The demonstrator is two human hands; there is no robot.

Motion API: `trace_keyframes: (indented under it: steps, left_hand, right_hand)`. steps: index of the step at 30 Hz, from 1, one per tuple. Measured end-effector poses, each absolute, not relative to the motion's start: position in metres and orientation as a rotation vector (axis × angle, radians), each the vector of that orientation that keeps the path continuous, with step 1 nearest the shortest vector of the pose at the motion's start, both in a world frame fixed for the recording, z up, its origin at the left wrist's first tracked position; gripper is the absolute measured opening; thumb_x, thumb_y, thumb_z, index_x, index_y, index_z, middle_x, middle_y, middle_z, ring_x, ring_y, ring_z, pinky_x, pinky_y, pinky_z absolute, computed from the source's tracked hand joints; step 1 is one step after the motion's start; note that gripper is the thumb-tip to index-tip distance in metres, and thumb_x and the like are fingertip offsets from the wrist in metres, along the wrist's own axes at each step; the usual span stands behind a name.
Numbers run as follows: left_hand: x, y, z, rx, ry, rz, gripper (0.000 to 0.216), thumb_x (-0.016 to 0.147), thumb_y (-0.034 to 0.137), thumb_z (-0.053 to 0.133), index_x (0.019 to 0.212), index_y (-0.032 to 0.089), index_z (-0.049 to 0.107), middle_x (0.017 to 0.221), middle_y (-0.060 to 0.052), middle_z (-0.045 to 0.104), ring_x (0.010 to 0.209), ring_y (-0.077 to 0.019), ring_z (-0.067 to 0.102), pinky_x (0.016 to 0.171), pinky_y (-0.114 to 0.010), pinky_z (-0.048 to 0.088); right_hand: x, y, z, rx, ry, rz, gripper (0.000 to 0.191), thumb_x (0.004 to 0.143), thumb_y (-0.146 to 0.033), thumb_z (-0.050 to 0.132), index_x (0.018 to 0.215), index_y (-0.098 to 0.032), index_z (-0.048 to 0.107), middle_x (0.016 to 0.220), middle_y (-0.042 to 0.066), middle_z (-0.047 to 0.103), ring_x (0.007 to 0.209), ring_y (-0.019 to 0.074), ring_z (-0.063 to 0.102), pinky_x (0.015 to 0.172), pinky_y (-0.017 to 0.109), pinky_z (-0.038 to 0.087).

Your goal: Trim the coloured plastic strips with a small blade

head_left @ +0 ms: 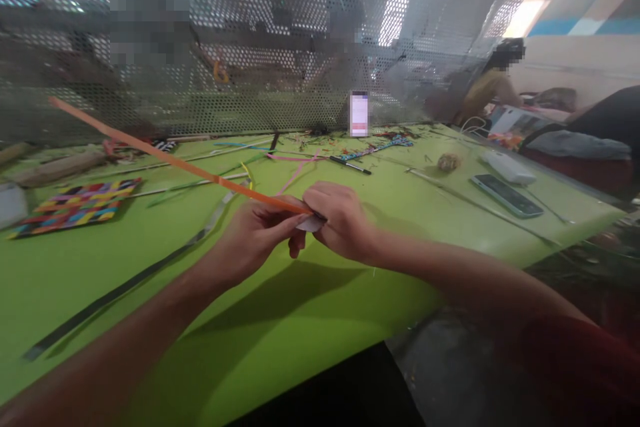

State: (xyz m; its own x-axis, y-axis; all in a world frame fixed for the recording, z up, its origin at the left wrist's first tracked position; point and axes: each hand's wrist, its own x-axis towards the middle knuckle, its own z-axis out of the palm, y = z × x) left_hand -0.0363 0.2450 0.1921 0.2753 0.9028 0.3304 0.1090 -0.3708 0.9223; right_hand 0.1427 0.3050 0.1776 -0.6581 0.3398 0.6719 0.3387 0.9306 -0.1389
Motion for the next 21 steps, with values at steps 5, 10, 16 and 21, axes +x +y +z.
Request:
trace_keyframes:
  steps: [5, 10, 16, 21]
  left_hand:
    - [-0.0365, 0.2444, 0.1940, 1.699, 0.945, 1.177, 0.029, 0.092, 0.019, 0.072, 0.063, 0.020, 0.073, 0.061, 0.002, 0.069, 0.055, -0.0122, 0.064, 0.055, -0.021, 0.056]
    - [-0.0365, 0.2446, 0.1948, 1.660, 0.934, 1.180, 0.020, 0.090, 0.021, 0.074, 0.070, 0.021, 0.077, 0.058, 0.003, 0.069, 0.053, -0.0124, 0.064, 0.054, -0.021, 0.056]
    - [-0.0377, 0.2445, 0.1953, 1.682, 0.969, 1.169, 0.023, 0.090, 0.026, 0.077, 0.068, 0.020, 0.075, 0.058, 0.002, 0.070, 0.052, -0.0129, 0.064, 0.053, -0.022, 0.056]
    - [-0.0381, 0.2438, 0.1952, 1.711, 0.954, 1.188, 0.020, 0.089, 0.025, 0.075, 0.070, 0.020, 0.076, 0.058, 0.003, 0.070, 0.052, -0.0125, 0.065, 0.053, -0.022, 0.055]
  right_hand:
    - [0.1422, 0.3046, 0.1766, -0.480, -2.340, 0.009, 0.024, 0.099, -0.014, 0.052, 0.077, -0.019, 0.045, 0.070, -0.001, 0.048, 0.066, 0.0118, 0.037, 0.067, 0.027, 0.026]
    - [0.1422, 0.3045, 0.1766, -0.472, -2.344, 0.016, 0.023, 0.098, -0.012, 0.049, 0.076, -0.019, 0.045, 0.070, -0.001, 0.047, 0.066, 0.0122, 0.038, 0.068, 0.027, 0.027]
    - [0.1420, 0.3029, 0.1770, -0.504, -2.366, 0.005, 0.023, 0.097, -0.013, 0.047, 0.076, -0.019, 0.046, 0.070, 0.000, 0.048, 0.066, 0.0119, 0.038, 0.068, 0.026, 0.029]
    - [0.1404, 0.3036, 0.1750, -0.508, -2.325, 0.031, 0.027, 0.098, -0.017, 0.051, 0.071, -0.018, 0.046, 0.068, -0.001, 0.048, 0.064, 0.0113, 0.038, 0.066, 0.026, 0.029]
